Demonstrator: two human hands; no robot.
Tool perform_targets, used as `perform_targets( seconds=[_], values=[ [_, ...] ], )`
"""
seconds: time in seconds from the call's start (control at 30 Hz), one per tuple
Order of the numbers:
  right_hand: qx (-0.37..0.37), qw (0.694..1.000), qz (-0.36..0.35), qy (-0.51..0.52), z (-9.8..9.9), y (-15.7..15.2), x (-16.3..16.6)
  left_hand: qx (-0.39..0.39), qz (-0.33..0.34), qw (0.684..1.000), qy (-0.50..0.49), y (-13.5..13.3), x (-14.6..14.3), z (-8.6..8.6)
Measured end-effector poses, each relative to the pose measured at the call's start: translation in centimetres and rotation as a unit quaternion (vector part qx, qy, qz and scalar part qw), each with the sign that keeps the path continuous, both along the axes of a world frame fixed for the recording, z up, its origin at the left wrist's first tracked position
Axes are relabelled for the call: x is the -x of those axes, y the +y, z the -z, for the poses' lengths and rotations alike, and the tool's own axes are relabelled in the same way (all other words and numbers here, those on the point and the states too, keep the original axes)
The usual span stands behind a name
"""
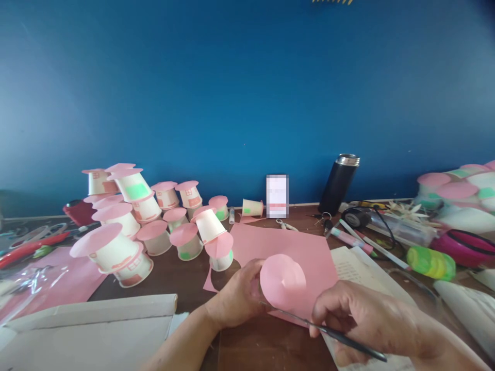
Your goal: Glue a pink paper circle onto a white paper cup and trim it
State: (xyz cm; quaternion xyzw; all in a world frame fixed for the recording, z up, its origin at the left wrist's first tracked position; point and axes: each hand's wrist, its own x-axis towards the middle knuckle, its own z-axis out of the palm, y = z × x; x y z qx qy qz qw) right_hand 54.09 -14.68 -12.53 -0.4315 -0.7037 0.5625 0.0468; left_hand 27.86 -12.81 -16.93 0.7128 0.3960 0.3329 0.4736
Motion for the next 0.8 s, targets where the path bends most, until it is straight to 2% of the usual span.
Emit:
perform_targets(
  seconds=[0.3,0.8],
  values=[
    [0.013,0.999,0.005,0.037,0.89,0.27,-0.46,0.022,-0.01,1.0,0.01,-0.08,-0.07,-0.58],
    [0.029,0.999,0.016,0.023,-0.06,0.03,0.0,0.01,-0.022,0.999,0.041,0.06,-0.08,-0.51]
  ],
)
